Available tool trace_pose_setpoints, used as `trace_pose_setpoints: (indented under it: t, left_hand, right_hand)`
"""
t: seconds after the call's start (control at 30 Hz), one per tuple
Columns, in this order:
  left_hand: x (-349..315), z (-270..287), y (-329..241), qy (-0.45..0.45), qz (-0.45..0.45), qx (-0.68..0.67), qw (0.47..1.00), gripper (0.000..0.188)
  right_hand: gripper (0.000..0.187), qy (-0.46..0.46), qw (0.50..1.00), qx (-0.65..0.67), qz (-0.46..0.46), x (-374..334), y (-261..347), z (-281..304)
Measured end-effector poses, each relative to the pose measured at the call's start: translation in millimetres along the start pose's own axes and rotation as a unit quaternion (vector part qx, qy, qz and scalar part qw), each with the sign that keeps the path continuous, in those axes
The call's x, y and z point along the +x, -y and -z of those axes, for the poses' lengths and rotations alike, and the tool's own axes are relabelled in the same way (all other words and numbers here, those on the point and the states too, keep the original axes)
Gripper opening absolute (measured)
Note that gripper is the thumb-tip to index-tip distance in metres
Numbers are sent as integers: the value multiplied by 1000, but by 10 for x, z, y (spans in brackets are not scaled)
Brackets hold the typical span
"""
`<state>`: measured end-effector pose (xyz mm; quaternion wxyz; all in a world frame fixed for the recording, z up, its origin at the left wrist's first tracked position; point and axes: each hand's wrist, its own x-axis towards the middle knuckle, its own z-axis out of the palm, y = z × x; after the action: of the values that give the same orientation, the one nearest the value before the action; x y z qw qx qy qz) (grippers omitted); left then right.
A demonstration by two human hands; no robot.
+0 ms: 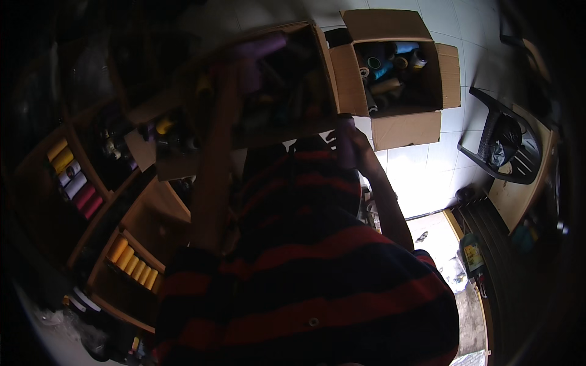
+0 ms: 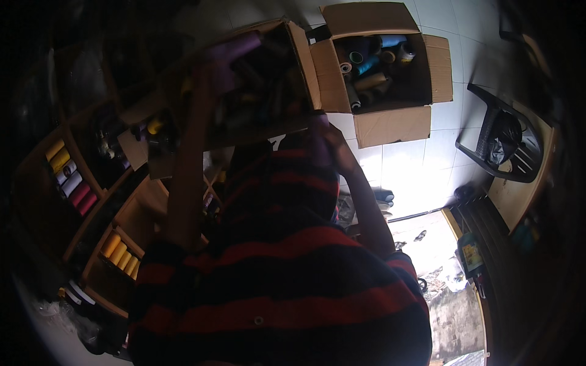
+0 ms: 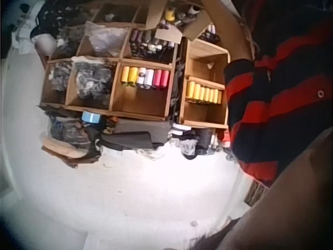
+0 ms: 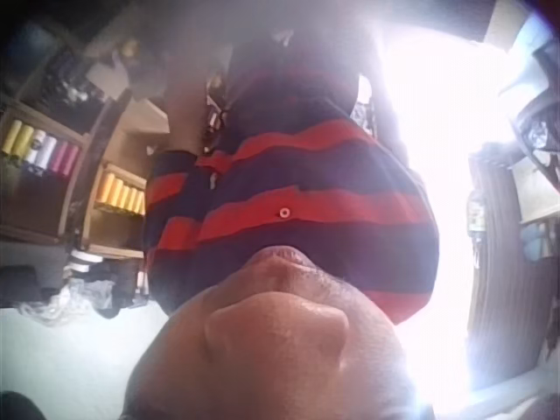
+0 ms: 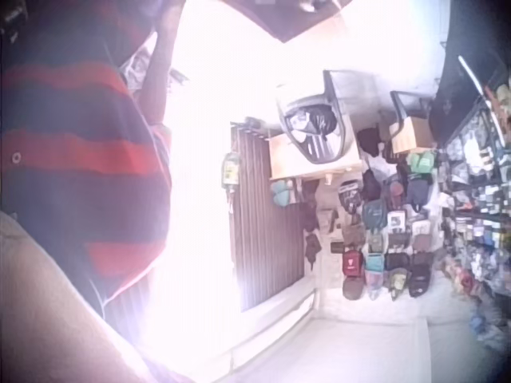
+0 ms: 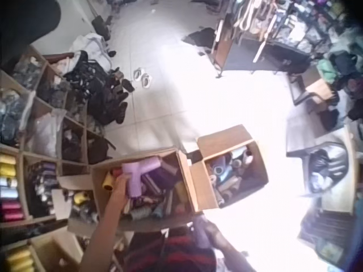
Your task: The person selects various spools of thread from cardboard boxes on the floor and places them onto shelves in an organized manner. The person handles spools of various colors including purple, light green, orange, gray, blue, and yellow, placing them one or two at a time into specific slots or rows on the wooden shelves.
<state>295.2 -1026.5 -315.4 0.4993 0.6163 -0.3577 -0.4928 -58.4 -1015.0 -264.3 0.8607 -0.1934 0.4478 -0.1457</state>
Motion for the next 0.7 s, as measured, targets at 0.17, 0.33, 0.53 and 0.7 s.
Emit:
trace_pose_setpoints:
  t: [0.17,0.33,0.53,0.7]
  left_hand:
    - [-718,523,-63,-161,42,-146,975,43]
    - [-1652,969,-160,-294,48,-226,927,49]
    - [-2290,826,-362,-396,98,-350,843,55]
    - [-2586,782,-160,-410,98,-424,802,60]
  right_hand:
    - [47,-1,961,-273,40,663,-119,-263]
    - [39,324,818,-466,92,1350,-169,-1047]
    - [45,480,727,-491,-1,1458,180,-1467]
    - [55,443,460,-767,56,1850,188,-1452]
